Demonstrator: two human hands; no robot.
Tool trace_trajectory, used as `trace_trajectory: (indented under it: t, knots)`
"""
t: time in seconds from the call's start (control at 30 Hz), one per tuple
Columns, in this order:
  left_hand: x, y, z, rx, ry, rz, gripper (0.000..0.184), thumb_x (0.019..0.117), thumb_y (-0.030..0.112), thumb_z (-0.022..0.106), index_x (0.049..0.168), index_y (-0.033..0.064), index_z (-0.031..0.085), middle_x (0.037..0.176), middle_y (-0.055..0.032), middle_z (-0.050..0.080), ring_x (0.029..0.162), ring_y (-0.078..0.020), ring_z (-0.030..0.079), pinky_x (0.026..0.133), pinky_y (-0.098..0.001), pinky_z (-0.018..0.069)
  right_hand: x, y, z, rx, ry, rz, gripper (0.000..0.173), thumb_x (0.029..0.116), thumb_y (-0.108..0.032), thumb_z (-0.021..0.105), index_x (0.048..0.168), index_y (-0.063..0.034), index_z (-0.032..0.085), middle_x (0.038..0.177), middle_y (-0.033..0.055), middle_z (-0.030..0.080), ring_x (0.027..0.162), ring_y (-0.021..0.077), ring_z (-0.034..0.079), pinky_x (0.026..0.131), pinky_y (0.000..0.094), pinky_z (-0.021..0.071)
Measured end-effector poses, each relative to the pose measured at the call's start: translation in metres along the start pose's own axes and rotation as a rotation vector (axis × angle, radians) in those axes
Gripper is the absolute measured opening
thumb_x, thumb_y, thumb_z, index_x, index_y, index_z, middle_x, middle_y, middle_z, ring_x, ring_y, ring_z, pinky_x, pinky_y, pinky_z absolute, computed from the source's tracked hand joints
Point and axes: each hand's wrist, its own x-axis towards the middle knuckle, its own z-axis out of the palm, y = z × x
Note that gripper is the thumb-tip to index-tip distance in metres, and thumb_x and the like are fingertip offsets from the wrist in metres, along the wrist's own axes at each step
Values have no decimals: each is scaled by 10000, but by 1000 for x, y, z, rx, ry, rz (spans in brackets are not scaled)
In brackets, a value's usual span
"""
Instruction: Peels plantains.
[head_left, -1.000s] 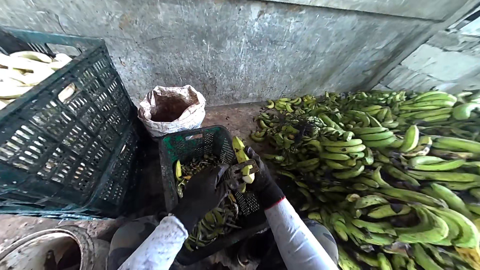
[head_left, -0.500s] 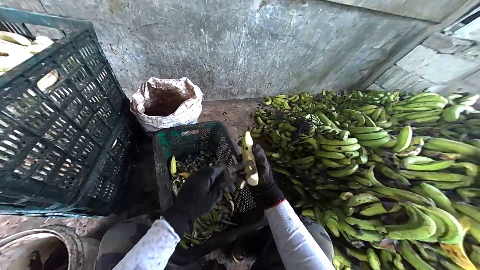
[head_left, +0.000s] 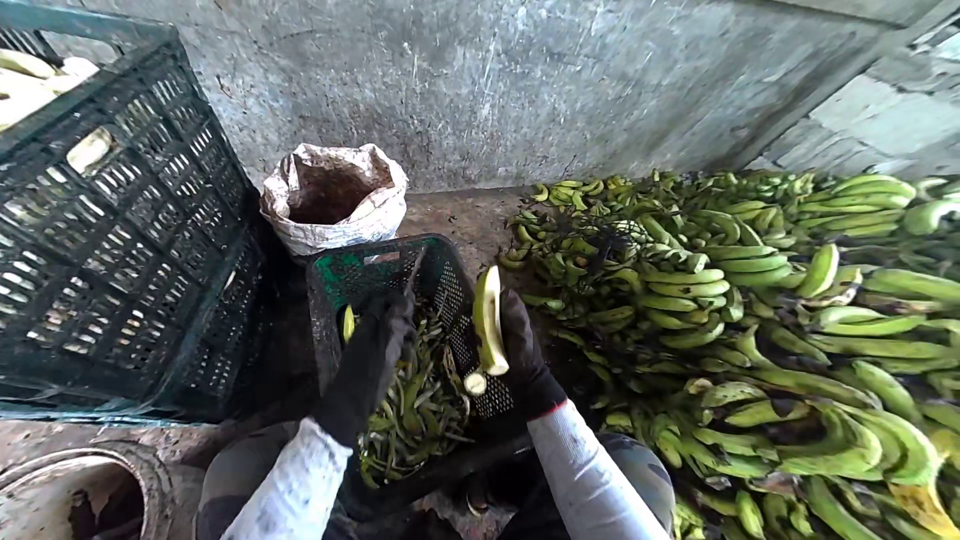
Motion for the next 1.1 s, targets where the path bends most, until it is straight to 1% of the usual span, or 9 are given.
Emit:
trace_trajectory:
  t: [0.1, 0.23, 0.33, 0.4, 0.5, 0.63, 0.77, 0.93, 1.1]
  knots:
    - [-43, 19, 33, -473, -194, -106, 444, 1101, 382, 368, 1331, 35, 524, 896, -64, 654, 681, -156, 652, 623, -309, 591, 14, -12, 7, -237, 224, -73, 643, 991, -497, 454, 1499, -106, 406, 1075, 73, 663, 831, 134, 660, 729, 348, 587]
    - [-67, 23, 58, -866, -207, -63, 500, 1039, 509, 466, 1244, 68, 583, 819, -44, 686, 682, -150, 678, 676, -317, 617, 18, -27, 25, -402, 308, -201, 649, 1035, -465, 424, 1568, -121, 287, 1196, 61, 629, 906, 80, 654, 794, 318, 583]
    - [-70, -12, 66, -706, -277, -423, 439, 1095, 484, 356, 1192, 115, 575, 863, -28, 618, 640, -106, 592, 556, -235, 528, 20, -25, 33, -335, 298, -297, 655, 1047, -470, 415, 1558, -82, 281, 1196, 48, 631, 945, 71, 652, 826, 302, 583]
    - [-68, -36, 66, -656, -259, -567, 438, 1083, 500, 402, 1161, 120, 606, 849, -41, 624, 614, -124, 580, 517, -260, 512, 26, -27, 33, -287, 314, -300, 628, 1045, -462, 405, 1539, -85, 313, 1154, 61, 640, 890, 108, 661, 774, 337, 597]
    - [-63, -23, 56, -264, -163, -261, 425, 1103, 420, 389, 1342, 99, 533, 894, -39, 640, 688, -108, 626, 589, -268, 554, 28, -28, 26, -206, 334, -171, 618, 1035, -509, 401, 1543, -164, 331, 1111, 59, 637, 847, 146, 650, 733, 369, 584]
    - [-46, 6, 31, 506, -96, 150, 592, 1016, 518, 517, 1492, 167, 517, 1268, -55, 672, 1121, -162, 656, 989, -416, 545, 28, -24, 22, -123, 365, -103, 523, 1065, -480, 377, 1472, -154, 430, 1045, 53, 650, 841, 145, 652, 746, 358, 582]
    - [-37, 6, 23, 828, 7, 441, 636, 996, 594, 500, 1432, 143, 597, 1219, -140, 701, 1098, -311, 685, 946, -523, 550, 23, -15, 24, 77, 284, -83, 508, 1036, -508, 426, 1395, -150, 464, 1006, 28, 635, 830, 117, 635, 726, 326, 571]
    - [-15, 12, 15, 828, -20, 326, 587, 1019, 532, 505, 1462, 153, 569, 1265, -172, 677, 1172, -351, 649, 1015, -556, 503, 15, -13, 26, 282, -25, 79, 310, 1070, -405, 402, 1144, -156, 570, 818, 5, 645, 690, 93, 632, 624, 275, 563]
    - [27, 2, -9, 700, 87, 166, 463, 1062, 447, 500, 1448, 196, 548, 1283, -117, 667, 1157, -287, 660, 995, -578, 523, -4, -6, 26, 232, -493, 187, 400, 960, -501, 590, 1205, -185, 611, 958, -47, 706, 828, 36, 666, 742, 226, 575]
